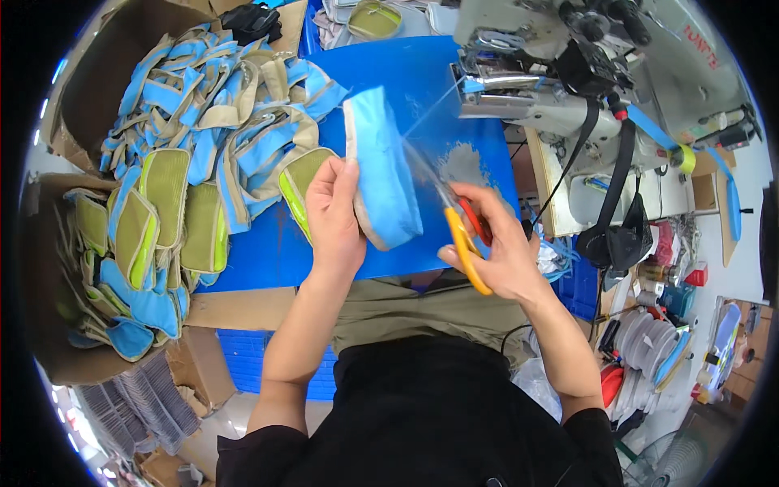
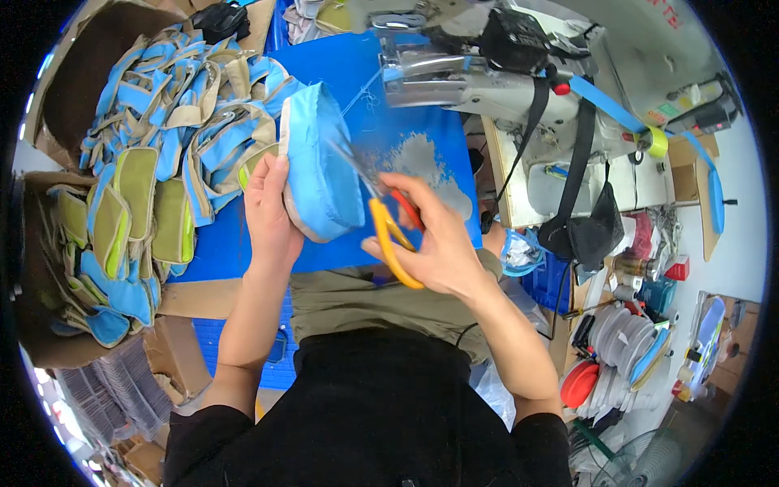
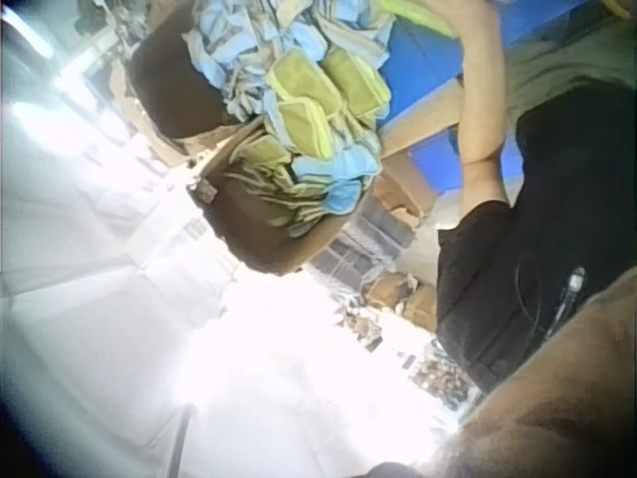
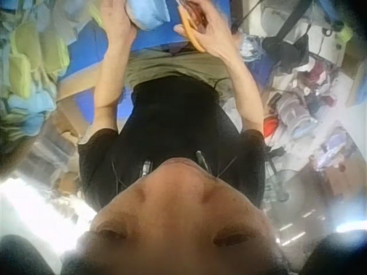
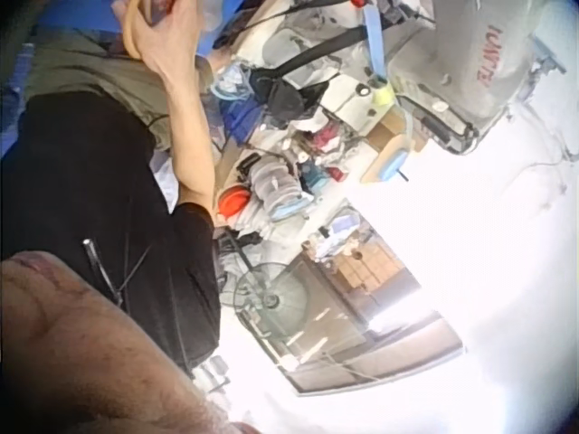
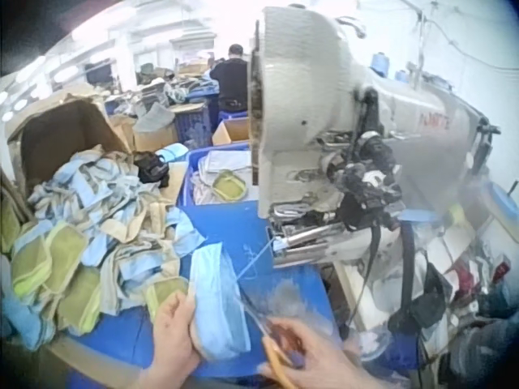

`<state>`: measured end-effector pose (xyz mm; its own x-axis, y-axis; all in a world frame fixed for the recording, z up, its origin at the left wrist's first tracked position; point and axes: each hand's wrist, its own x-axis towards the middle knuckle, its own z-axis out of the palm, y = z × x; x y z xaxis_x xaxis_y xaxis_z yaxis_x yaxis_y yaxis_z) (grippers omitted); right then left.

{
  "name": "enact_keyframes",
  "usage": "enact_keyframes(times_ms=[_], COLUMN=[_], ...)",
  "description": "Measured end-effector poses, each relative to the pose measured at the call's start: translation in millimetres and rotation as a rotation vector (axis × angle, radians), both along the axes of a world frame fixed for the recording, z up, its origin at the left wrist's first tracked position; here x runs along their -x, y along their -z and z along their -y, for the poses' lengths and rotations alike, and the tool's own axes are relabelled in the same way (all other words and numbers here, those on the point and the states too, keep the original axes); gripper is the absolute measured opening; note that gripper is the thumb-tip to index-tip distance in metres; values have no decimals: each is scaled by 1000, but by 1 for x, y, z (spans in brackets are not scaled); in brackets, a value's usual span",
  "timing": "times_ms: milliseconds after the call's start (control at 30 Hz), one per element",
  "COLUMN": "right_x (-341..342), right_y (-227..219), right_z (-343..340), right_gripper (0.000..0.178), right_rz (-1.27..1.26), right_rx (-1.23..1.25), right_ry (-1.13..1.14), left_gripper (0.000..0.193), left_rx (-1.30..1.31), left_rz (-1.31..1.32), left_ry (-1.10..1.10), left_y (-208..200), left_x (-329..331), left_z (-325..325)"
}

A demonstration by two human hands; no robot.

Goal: The person operates an industrial sewing machine to stitch blue and beige fabric pieces into small pouches. They feed the fabric under the presser foot, guide it through the machine, and use scissors to trim the excess thread after each stitch. The finished pouches are inspected and placed into a pile on the table.

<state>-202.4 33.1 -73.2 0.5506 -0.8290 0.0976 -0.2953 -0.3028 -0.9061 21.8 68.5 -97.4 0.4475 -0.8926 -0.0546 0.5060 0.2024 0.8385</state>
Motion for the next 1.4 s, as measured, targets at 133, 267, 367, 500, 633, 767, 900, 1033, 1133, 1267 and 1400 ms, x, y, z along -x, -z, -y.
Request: enact_keyframes(times_ms=[133, 267, 367, 500, 633, 767, 900, 1033, 1133, 1267, 1400], right_x=[-3, 18, 49, 63, 42, -6, -11, 9, 14, 29, 42], right_y=[4, 21, 87, 105, 101, 105, 130, 103, 60, 41, 32], right_z=[-2, 8, 20, 30, 31, 10, 13, 8, -17, -50, -63], right_gripper=[50, 49, 52, 50, 44, 35, 24, 22, 30, 50, 47], right_rz=[6, -272, -346, -525, -433, -292, -213, 25, 9, 30, 81], right_rx=[-209, -214, 38, 274, 432, 88, 17, -62, -201, -327, -385], right_ry=[26, 180, 227, 175, 207, 228, 370, 442, 407, 276, 184], left_gripper=[22, 9, 18, 44, 49, 42, 26, 17, 13, 18, 42], left_rx=[7, -52, -60, 3, 16, 58, 33, 62, -126, -289, -395], left_rz=[193, 542, 964, 1607, 1681, 1706, 1756, 1488, 1232, 573, -413], left_ry=[-50, 29, 71, -54, 270, 398, 311, 106, 72, 259, 626], left_y=[3, -4, 11, 48, 82, 93, 87, 67, 46, 56, 26], left_x=[6, 11, -5, -40, -50, -24, 0, 13, 32, 48, 48], left_z=[-15, -33, -27, 42, 77, 90, 85, 36, -19, -93, -159])
